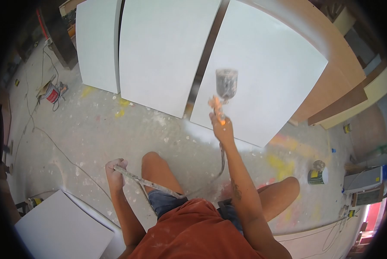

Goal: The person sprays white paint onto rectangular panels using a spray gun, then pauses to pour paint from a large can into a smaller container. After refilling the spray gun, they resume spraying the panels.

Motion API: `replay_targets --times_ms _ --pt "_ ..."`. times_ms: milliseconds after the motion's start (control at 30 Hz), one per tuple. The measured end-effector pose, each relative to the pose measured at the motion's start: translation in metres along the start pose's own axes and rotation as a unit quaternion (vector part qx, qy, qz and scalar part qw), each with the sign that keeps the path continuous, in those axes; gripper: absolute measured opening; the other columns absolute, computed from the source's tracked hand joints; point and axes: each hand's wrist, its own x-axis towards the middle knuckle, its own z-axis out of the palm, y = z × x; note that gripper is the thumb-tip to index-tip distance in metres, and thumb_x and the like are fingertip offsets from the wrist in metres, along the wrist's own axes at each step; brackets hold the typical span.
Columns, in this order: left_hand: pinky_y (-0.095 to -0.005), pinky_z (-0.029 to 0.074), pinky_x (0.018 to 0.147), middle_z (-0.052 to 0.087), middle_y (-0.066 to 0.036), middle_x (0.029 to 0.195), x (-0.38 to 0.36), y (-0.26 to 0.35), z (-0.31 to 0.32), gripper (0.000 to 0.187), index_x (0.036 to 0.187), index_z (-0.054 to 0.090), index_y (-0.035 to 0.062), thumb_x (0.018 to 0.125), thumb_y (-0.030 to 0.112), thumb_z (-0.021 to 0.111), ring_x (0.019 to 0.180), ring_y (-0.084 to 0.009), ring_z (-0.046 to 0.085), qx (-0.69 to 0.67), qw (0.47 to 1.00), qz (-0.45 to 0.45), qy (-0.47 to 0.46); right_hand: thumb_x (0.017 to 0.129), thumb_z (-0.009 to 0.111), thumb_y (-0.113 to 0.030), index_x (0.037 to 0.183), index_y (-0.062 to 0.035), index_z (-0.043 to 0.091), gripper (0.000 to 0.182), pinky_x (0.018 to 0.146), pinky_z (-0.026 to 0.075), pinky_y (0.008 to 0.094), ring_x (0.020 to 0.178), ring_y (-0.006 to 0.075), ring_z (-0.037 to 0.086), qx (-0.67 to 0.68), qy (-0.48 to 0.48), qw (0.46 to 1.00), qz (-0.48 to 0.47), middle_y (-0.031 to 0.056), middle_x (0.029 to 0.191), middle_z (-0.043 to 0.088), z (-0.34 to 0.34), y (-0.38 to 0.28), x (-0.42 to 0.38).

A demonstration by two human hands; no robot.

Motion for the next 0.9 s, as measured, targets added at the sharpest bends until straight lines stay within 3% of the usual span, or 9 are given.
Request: replay_targets --times_ms 267,333,433,633,667,733,833,900 --pt "-0.0287 0.022 0.053 0.034 0.006 0.060 0.009 0.002 0.009 0.037 0.054 0.041 0.0066 0.081 0.002 0.066 0.058 -0.0061 0.033 -0.008 1.000 -0.009 -0.008 0.094 0.066 -0.029 0.082 0.0029 0.060 0.035 0.062 0.043 0.0360 0.064 0.0161 0.049 0.032 0.096 0.986 -0.132 0.0066 0.067 0.056 -0.054 -0.142 0.057" --pt "-0.0284 0.023 0.054 0.035 0.006 0.060 0.011 0.005 0.011 0.036 0.054 0.042 0.0064 0.080 0.003 0.066 0.058 -0.0064 0.033 0.021 1.000 -0.005 -0.009 0.093 0.066 -0.034 0.084 -0.0032 0.062 0.032 0.045 0.034 0.0269 0.048 0.0084 0.042 0.031 0.147 0.969 -0.196 0.0013 0.071 0.056 -0.063 -0.164 0.071" --pt "-0.0274 0.025 0.054 0.038 0.005 0.059 0.012 0.009 0.015 0.034 0.055 0.046 0.0054 0.081 0.004 0.068 0.057 -0.0065 0.035 -0.011 1.000 -0.023 -0.004 0.094 0.065 -0.032 0.084 -0.0041 0.062 0.030 0.044 0.033 0.0269 0.049 0.0065 0.041 0.084 0.165 0.954 -0.235 0.0011 0.071 0.055 -0.076 -0.196 0.083" --pt "-0.0260 0.028 0.052 0.043 0.006 0.059 0.011 -0.004 0.010 0.030 0.057 0.053 0.0044 0.081 0.005 0.071 0.057 -0.0060 0.038 -0.022 0.999 -0.028 -0.001 0.099 0.061 -0.031 0.084 -0.0040 0.068 0.032 0.042 0.027 0.0248 0.039 0.0057 0.032 0.100 0.217 0.920 -0.312 -0.0062 0.047 0.036 -0.087 -0.222 0.083" --pt "-0.0260 0.028 0.052 0.043 0.006 0.059 0.010 -0.006 0.010 0.030 0.057 0.053 0.0044 0.081 0.005 0.071 0.057 -0.0060 0.038 -0.007 0.999 -0.032 0.002 0.098 0.062 -0.032 0.089 -0.0023 0.069 0.032 0.055 0.035 0.0282 0.053 0.0098 0.041 0.092 0.210 0.925 -0.304 -0.0009 0.061 0.049 -0.090 -0.224 0.082" --pt "-0.0259 0.028 0.052 0.043 0.006 0.060 0.010 -0.010 0.009 0.030 0.057 0.053 0.0044 0.081 0.004 0.071 0.056 -0.0060 0.039 0.009 0.999 -0.033 0.004 0.097 0.062 -0.033 0.093 -0.0006 0.070 0.034 0.067 0.043 0.0316 0.067 0.0138 0.050 0.085 0.205 0.929 -0.296 0.0044 0.076 0.063 -0.094 -0.227 0.081" --pt "-0.0258 0.027 0.052 0.042 0.006 0.060 0.010 -0.010 0.007 0.031 0.057 0.052 0.0053 0.081 0.004 0.070 0.056 -0.0057 0.037 -0.010 0.999 -0.034 -0.007 0.096 0.063 -0.034 0.089 -0.0004 0.067 0.035 0.066 0.043 0.0313 0.067 0.0135 0.050 0.073 0.204 0.945 -0.244 0.0039 0.074 0.061 -0.098 -0.226 0.085" --pt "-0.0258 0.026 0.052 0.040 0.007 0.061 0.009 -0.011 0.007 0.031 0.057 0.050 0.0058 0.081 0.004 0.070 0.056 -0.0054 0.036 -0.010 0.999 -0.040 0.003 0.095 0.065 -0.033 0.084 -0.0053 0.062 0.030 0.041 0.028 0.0251 0.040 0.0059 0.034 0.082 0.159 0.960 -0.213 -0.0045 0.053 0.042 -0.099 -0.211 0.084"
